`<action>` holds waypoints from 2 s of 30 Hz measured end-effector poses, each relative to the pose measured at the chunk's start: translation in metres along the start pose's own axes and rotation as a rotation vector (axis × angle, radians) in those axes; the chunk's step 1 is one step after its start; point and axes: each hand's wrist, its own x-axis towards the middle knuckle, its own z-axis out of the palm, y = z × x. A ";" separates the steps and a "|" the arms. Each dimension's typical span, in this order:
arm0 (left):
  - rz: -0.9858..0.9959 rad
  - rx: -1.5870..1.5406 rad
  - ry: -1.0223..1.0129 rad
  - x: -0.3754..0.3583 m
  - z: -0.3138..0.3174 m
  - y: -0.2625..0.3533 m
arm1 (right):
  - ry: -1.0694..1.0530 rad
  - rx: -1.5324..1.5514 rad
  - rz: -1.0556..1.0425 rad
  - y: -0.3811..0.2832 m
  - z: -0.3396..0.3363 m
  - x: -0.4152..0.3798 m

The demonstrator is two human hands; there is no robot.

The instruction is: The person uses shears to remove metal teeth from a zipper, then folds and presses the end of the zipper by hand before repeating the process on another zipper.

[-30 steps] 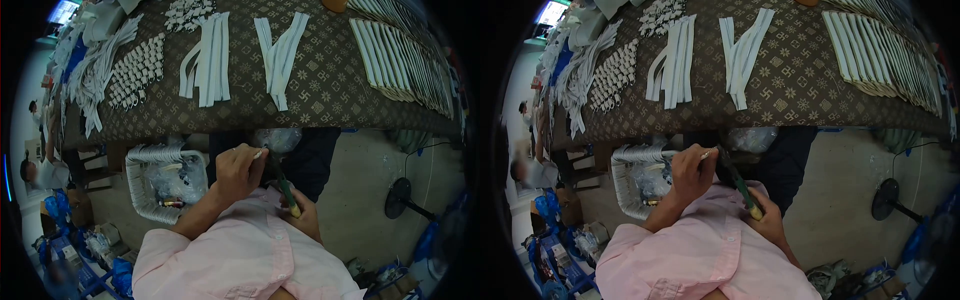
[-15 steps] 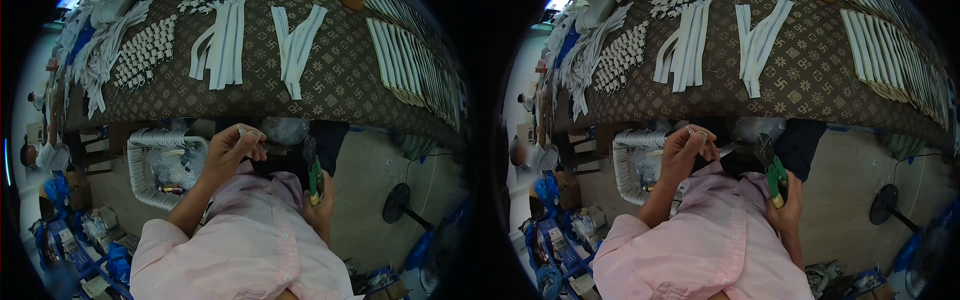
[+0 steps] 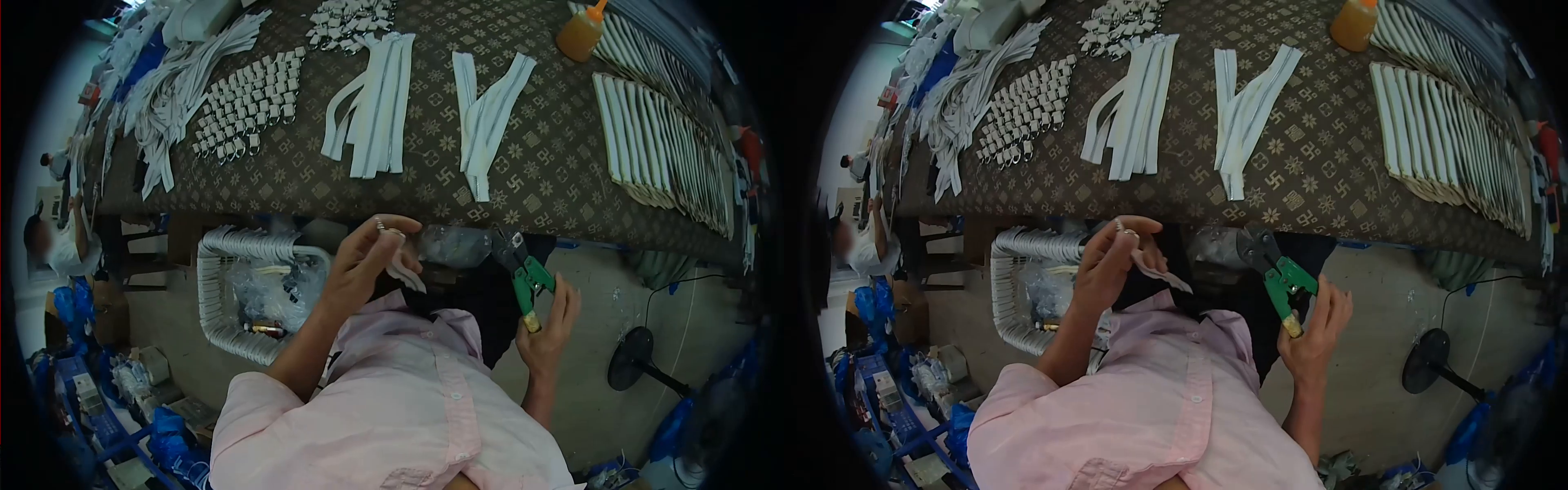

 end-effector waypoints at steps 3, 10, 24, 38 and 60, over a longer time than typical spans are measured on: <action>0.054 -0.113 -0.036 0.014 -0.016 0.021 | 0.048 -0.116 -0.034 0.010 -0.013 0.016; 0.116 0.233 0.069 0.091 -0.027 0.111 | 0.112 -0.210 0.054 0.035 -0.032 0.071; 0.349 1.052 0.303 0.275 -0.093 0.059 | 0.068 -0.306 0.068 0.059 -0.024 0.141; 0.208 1.498 0.269 0.265 0.025 0.002 | 0.327 -0.021 -0.047 -0.023 0.097 0.262; 0.277 0.590 0.091 0.179 0.052 0.028 | 0.303 0.072 0.012 -0.006 0.116 0.284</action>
